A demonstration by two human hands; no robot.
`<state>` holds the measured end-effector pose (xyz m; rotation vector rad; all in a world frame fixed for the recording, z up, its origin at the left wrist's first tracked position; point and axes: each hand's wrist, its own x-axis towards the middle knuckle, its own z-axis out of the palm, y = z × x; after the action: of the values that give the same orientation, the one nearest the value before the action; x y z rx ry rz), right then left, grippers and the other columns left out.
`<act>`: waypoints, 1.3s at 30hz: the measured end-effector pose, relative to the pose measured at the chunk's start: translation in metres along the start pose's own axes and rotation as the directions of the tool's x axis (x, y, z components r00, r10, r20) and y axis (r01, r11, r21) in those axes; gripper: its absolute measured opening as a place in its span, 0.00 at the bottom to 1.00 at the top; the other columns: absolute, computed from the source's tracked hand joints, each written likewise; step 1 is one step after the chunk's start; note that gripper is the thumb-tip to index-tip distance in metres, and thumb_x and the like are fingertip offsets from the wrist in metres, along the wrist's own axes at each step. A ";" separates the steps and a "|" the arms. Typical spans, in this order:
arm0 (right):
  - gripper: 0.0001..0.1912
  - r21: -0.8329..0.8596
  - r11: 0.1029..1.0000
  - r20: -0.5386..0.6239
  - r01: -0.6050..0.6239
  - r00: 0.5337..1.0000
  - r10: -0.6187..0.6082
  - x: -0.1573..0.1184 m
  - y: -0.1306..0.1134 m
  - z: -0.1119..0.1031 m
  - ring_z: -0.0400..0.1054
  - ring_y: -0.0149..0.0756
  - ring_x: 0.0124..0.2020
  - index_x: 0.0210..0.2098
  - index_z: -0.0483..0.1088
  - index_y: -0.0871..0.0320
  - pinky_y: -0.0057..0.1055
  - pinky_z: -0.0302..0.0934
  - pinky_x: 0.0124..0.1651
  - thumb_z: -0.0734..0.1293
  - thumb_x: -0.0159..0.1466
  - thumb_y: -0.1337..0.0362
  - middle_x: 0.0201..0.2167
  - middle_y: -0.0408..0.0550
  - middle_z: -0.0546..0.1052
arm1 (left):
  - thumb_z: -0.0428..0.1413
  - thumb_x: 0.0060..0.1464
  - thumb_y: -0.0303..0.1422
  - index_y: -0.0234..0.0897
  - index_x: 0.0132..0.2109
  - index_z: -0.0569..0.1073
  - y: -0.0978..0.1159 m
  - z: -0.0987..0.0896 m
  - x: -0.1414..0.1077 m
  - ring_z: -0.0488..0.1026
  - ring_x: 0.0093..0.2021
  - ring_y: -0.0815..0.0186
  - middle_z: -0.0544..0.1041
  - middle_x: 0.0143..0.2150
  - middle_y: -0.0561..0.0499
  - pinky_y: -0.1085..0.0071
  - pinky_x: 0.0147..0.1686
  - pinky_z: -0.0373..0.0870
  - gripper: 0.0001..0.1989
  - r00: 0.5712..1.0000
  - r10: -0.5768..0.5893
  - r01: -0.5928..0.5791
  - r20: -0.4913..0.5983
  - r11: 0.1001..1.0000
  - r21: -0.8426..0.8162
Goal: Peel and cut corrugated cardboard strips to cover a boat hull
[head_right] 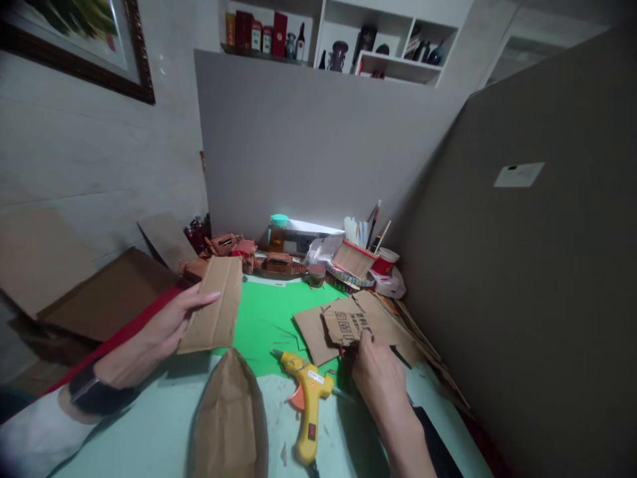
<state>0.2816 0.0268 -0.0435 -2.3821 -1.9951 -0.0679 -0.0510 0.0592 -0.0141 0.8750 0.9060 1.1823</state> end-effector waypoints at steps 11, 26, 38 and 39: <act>0.18 0.570 0.746 -0.142 0.346 0.935 -0.325 -0.022 -0.040 -0.023 0.76 0.41 0.40 0.43 0.72 0.54 0.30 0.68 0.42 0.58 0.69 0.49 0.39 0.49 0.81 | 0.58 0.60 0.28 0.35 0.54 0.72 -0.029 0.031 -0.015 0.77 0.48 0.57 0.79 0.51 0.44 0.54 0.51 0.72 0.16 0.988 0.058 -0.045 0.143 0.995 -0.095; 0.11 0.958 0.221 -0.123 0.184 0.957 -0.263 -0.030 -0.048 -0.023 0.68 0.40 0.36 0.37 0.75 0.56 0.30 0.60 0.37 0.64 0.61 0.60 0.32 0.44 0.76 | 0.64 0.51 0.28 0.39 0.52 0.76 -0.009 0.027 -0.041 0.75 0.44 0.64 0.80 0.46 0.51 0.77 0.35 0.70 0.20 0.996 0.090 -0.088 -0.022 0.993 0.078; 0.15 0.993 -0.083 0.063 -0.079 0.981 -0.182 -0.042 -0.073 -0.011 0.58 0.32 0.25 0.38 0.74 0.57 0.25 0.50 0.27 0.64 0.59 0.54 0.25 0.40 0.66 | 0.64 0.50 0.30 0.43 0.56 0.75 -0.035 0.026 -0.098 0.75 0.54 0.47 0.79 0.54 0.43 0.59 0.51 0.74 0.24 0.965 -0.256 0.256 0.056 0.967 0.009; 0.15 0.990 -0.104 0.073 -0.094 0.979 -0.192 -0.042 -0.072 -0.011 0.58 0.32 0.25 0.38 0.74 0.57 0.25 0.50 0.26 0.64 0.59 0.54 0.25 0.40 0.66 | 0.64 0.50 0.29 0.44 0.55 0.75 -0.037 0.026 -0.099 0.75 0.55 0.47 0.79 0.54 0.44 0.59 0.51 0.74 0.24 0.964 -0.261 0.262 0.054 0.965 -0.014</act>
<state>0.2031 -0.0023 -0.0346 -1.1366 -1.1312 1.2846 -0.0276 -0.0464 -0.0260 0.7398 0.9342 0.9348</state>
